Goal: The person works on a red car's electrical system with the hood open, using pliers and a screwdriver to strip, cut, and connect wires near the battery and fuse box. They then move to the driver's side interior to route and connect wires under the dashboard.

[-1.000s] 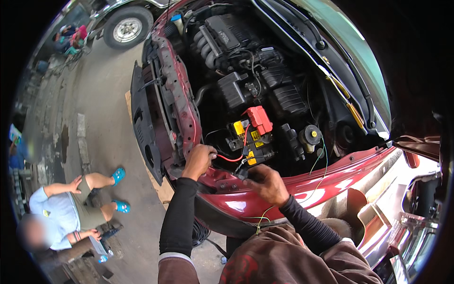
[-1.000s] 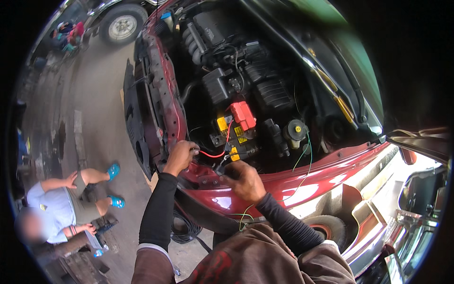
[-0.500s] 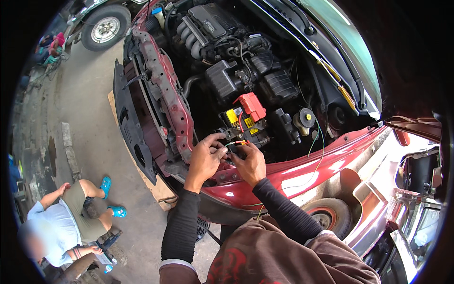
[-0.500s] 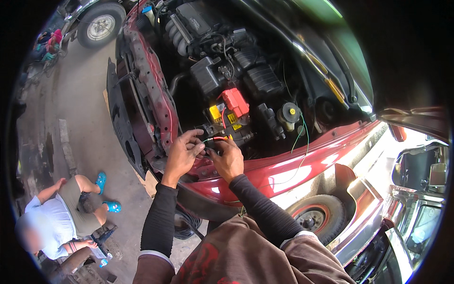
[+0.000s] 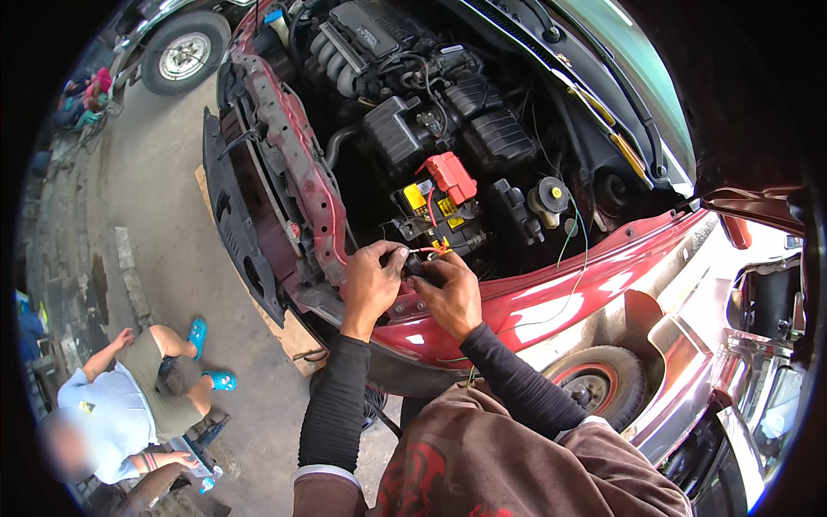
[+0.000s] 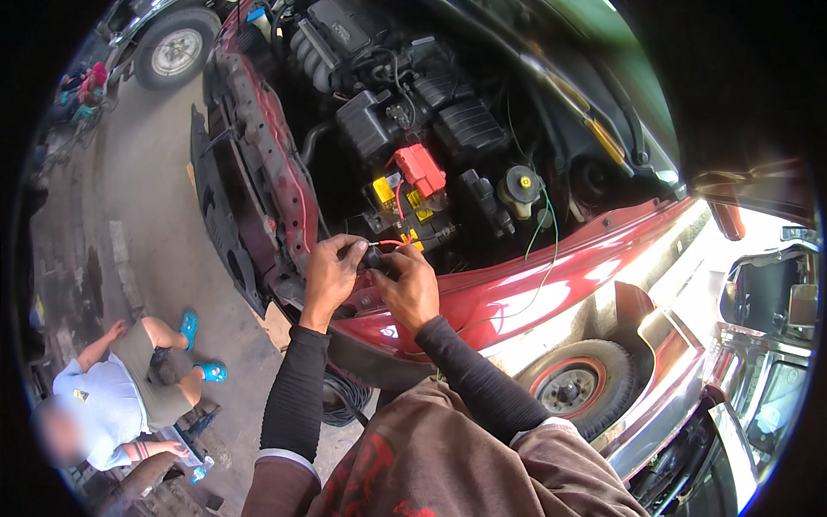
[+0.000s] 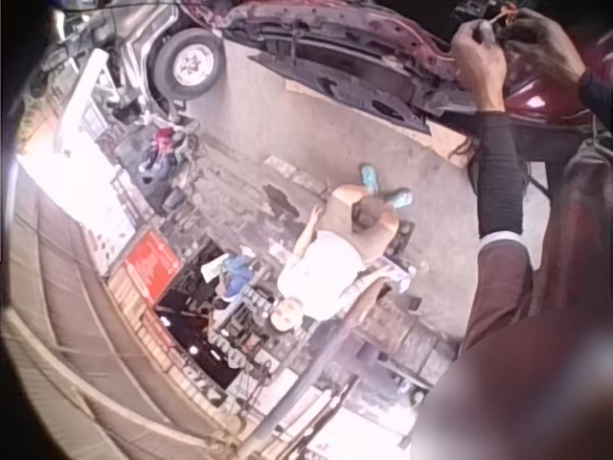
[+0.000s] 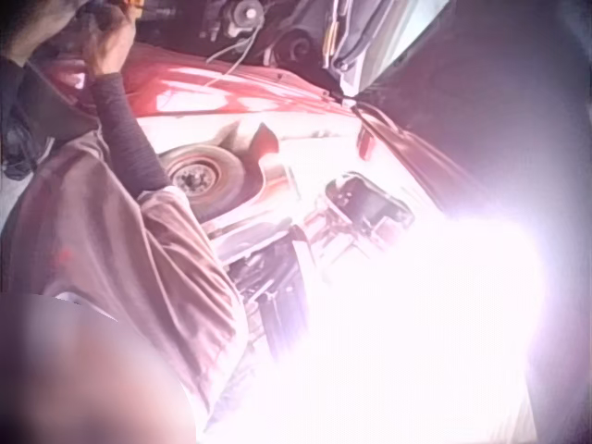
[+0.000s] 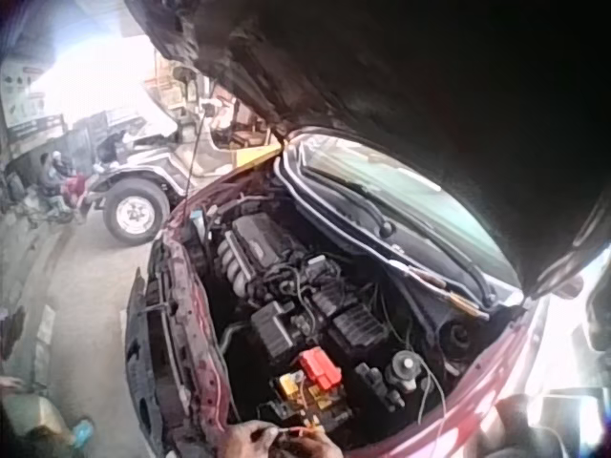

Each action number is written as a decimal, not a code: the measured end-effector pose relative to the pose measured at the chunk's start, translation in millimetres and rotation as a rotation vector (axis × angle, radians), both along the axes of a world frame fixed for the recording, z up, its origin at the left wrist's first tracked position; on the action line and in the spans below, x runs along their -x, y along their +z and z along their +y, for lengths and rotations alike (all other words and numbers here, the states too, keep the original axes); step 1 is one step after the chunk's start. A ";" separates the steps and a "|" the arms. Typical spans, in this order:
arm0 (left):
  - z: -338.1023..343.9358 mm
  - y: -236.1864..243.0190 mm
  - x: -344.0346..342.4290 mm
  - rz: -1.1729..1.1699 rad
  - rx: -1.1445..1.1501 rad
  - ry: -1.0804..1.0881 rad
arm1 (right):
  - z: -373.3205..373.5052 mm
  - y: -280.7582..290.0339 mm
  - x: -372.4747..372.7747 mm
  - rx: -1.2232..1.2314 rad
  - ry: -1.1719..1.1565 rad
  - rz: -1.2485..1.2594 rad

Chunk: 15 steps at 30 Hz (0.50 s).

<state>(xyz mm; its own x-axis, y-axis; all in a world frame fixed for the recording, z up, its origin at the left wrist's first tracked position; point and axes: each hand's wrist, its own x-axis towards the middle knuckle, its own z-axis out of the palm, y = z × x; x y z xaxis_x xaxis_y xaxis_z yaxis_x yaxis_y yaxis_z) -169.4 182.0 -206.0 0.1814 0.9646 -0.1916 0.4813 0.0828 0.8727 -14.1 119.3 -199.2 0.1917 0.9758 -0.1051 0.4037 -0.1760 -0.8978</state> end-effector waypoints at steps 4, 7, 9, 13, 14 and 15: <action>-8.2 4.9 -6.0 -0.071 0.013 0.038 | 2.3 15.2 -17.7 0.316 -0.007 0.565; -17.1 9.3 -8.5 -0.181 0.044 0.037 | 23.6 19.2 -28.5 0.271 -0.083 1.010; -18.5 11.6 -8.8 -0.143 0.012 0.012 | 42.3 17.2 -31.7 0.230 -0.004 0.485; -12.8 15.0 -9.8 0.095 -0.030 0.102 | 33.9 10.5 -28.4 -0.098 -0.115 -0.161; -10.0 15.9 -9.0 0.007 0.060 0.150 | 20.4 9.0 -28.6 0.082 -0.103 -0.129; -9.0 16.6 -8.9 -0.068 0.180 0.195 | 7.0 4.8 -20.3 0.083 -0.072 0.032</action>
<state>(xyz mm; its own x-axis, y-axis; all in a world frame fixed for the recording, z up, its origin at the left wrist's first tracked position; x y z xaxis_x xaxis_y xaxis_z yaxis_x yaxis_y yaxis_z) -160.5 173.0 -189.4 0.0137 0.9342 -0.3564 0.3820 0.3245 0.8653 6.2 126.2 -194.4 0.2559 0.9474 -0.1921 0.3584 -0.2775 -0.8914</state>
